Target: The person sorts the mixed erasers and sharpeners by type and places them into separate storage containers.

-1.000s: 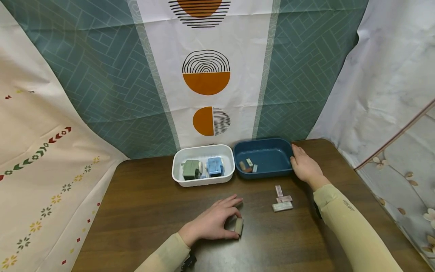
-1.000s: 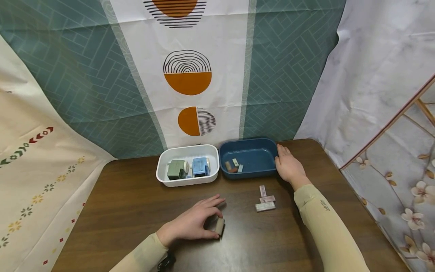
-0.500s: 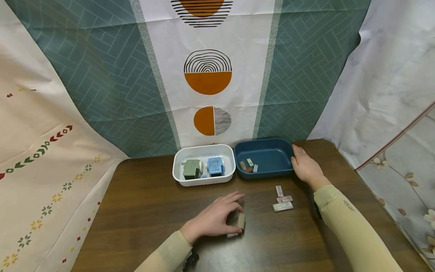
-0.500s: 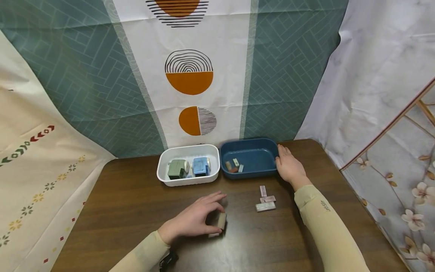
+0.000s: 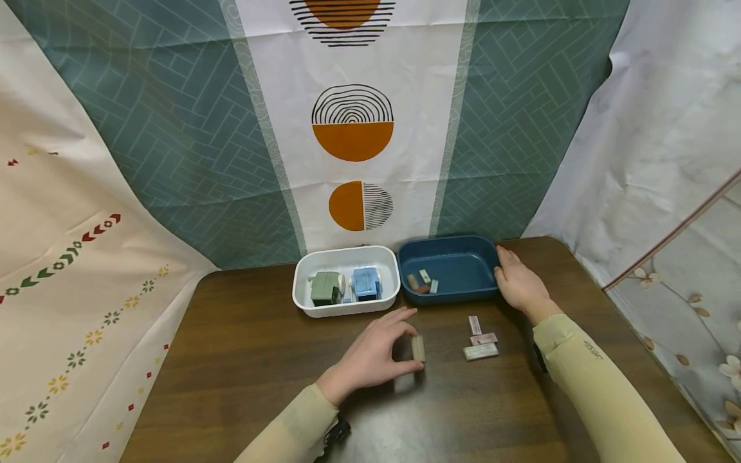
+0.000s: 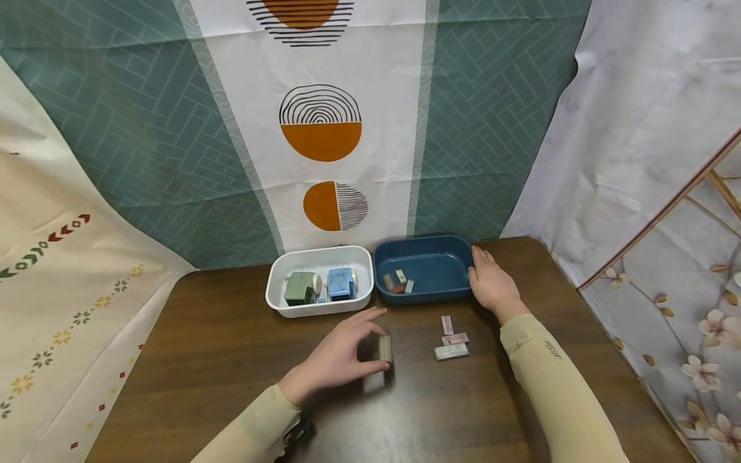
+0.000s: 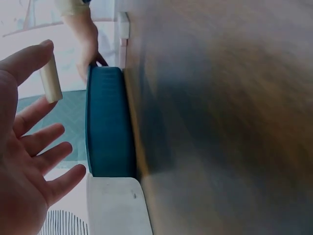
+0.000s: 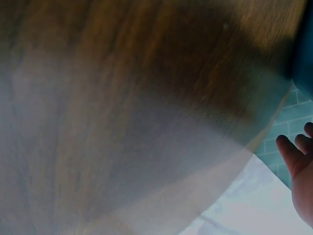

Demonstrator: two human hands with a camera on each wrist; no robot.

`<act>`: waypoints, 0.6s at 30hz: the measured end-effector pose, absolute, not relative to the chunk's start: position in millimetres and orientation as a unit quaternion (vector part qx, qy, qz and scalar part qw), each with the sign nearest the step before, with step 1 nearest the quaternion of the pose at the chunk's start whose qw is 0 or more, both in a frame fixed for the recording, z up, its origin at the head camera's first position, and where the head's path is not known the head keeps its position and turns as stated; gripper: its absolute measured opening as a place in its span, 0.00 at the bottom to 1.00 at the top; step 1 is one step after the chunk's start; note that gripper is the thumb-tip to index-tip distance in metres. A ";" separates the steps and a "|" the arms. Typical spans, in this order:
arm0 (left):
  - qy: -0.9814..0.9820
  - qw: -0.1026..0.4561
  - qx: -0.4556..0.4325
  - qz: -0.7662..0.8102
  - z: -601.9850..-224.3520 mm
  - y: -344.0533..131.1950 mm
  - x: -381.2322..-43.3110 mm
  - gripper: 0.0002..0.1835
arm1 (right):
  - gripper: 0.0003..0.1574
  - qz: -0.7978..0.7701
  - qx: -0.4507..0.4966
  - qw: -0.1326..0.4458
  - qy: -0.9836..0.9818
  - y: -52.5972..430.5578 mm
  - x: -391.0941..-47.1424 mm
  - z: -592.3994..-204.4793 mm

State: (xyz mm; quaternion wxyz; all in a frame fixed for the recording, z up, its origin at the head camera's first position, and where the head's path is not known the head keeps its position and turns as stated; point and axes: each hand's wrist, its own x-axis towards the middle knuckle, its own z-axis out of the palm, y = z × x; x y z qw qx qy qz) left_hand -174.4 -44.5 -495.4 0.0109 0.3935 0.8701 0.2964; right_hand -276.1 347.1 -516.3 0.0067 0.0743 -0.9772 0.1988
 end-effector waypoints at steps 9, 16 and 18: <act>0.875 -0.008 0.374 0.307 -493.1 -34.8 -181.9 0.25 | 0.39 0.198 0.077 0.008 -0.977 346.6 -275.9 -515.4; 0.876 -0.013 0.363 0.317 -490.9 -28.9 -188.7 0.26 | 0.39 0.194 0.078 0.003 -0.978 346.1 -274.5 -512.9; 0.876 -0.016 0.362 0.319 -488.8 -26.7 -190.2 0.26 | 0.40 0.192 0.078 -0.002 -0.978 346.3 -273.8 -513.1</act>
